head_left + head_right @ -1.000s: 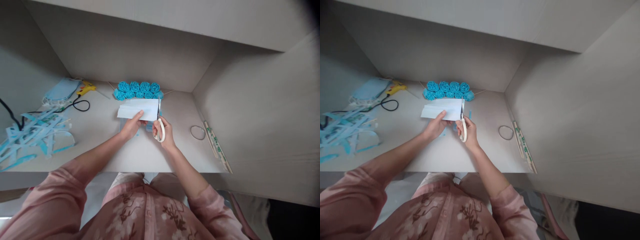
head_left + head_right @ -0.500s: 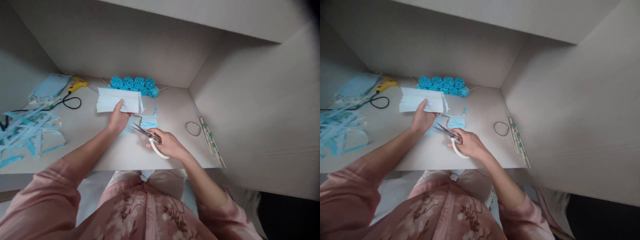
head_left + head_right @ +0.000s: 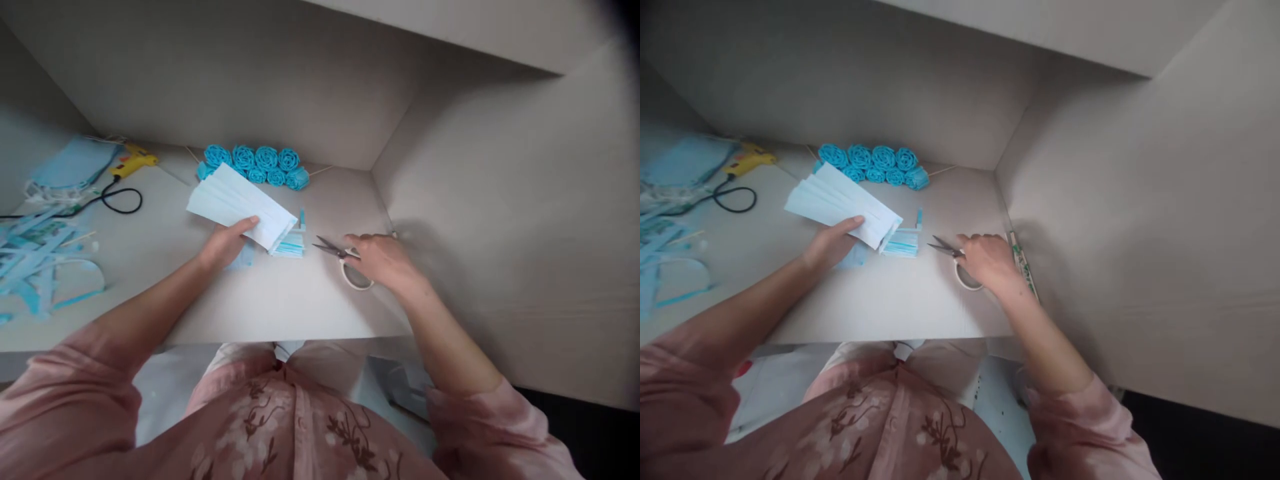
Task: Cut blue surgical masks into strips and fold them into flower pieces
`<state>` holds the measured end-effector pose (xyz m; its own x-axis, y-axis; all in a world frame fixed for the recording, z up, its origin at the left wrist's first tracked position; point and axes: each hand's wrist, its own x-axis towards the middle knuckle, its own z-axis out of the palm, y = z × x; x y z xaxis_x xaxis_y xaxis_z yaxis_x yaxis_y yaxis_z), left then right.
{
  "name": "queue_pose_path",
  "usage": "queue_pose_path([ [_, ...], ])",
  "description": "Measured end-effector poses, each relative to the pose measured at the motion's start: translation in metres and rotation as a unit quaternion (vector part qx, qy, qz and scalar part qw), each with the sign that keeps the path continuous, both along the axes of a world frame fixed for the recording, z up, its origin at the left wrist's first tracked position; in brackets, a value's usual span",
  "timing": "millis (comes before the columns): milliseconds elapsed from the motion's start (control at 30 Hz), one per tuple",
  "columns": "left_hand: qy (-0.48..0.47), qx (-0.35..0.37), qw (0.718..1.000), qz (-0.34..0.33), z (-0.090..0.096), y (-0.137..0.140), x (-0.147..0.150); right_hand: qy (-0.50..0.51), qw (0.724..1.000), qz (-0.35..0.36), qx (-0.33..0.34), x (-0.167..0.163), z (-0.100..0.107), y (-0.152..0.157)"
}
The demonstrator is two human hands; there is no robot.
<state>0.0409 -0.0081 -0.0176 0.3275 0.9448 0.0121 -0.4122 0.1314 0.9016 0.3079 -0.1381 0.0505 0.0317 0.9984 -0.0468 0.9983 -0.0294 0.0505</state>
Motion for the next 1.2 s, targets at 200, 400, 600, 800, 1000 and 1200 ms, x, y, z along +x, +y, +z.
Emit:
queue_pose_path([
  [200, 0.048, -0.002, 0.999, -0.014, 0.004, -0.008, 0.001, 0.537, 0.836, 0.113, 0.015, -0.034, 0.001, 0.054],
  [400, 0.049, 0.011, 0.998, -0.023, 0.002, -0.005, -0.002, 0.68, 0.7, 0.169, -0.139, -0.07, -0.02, 0.086],
  [600, 0.048, 0.049, 0.997, 0.04, -0.005, 0.005, -0.005, 0.687, 0.712, 0.108, -0.099, -0.076, -0.056, 0.087],
  [800, 0.041, 0.061, 0.997, 0.031, -0.007, 0.014, -0.009, 0.577, 0.806, 0.125, 0.041, -0.071, -0.074, 0.078],
  [1000, 0.032, 0.06, 0.997, 0.033, 0.0, 0.017, -0.011, 0.482, 0.859, 0.15, 0.089, -0.078, -0.065, 0.074],
  [1200, 0.058, 0.093, 0.994, -0.005, -0.001, 0.014, -0.01, 0.576, 0.805, 0.138, 0.029, -0.076, -0.061, 0.075],
])
